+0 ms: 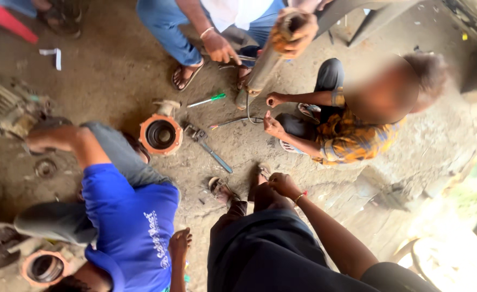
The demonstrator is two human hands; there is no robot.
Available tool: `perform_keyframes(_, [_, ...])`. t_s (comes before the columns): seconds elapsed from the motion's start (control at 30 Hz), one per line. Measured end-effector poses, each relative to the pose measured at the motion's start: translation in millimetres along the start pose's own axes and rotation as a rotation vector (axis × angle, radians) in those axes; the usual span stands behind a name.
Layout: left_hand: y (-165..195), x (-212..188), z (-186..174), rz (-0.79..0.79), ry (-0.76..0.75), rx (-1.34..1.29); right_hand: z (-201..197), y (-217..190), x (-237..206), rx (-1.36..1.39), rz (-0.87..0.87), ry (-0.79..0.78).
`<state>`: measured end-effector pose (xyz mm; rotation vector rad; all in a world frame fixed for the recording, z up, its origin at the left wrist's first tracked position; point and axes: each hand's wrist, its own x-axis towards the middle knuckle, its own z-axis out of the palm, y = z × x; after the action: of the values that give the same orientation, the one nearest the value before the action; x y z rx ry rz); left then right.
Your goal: The person works with a coworker to disassemble a cylindrical metal component. They use a large pipe wrench to loosen a fitting on the assembly, then remove the component from its vertical mount and place it on the floor.
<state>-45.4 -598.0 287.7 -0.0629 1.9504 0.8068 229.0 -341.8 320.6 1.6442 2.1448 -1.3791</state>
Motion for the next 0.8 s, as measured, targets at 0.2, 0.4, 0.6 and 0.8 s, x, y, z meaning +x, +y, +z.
perform_keyframes(0.2, [44.8,10.1,-2.7,0.094,-0.027,0.104,-5.2,24.5,-24.3,0.289,0.242,0.092])
perform_keyframes(0.4, [49.2,11.3,-1.0,0.095,-0.077,0.363,-1.0,55.3,-50.2,-0.012,-0.056,0.36])
perform_keyframes(0.6, [47.6,-1.2,16.1,0.124,-0.055,0.394,-17.6,71.3,-53.9,0.08,0.172,0.191])
perform_keyframes(0.8, [44.8,-28.2,50.3,0.091,0.034,0.173,-65.6,77.2,-30.9,0.026,0.227,0.112])
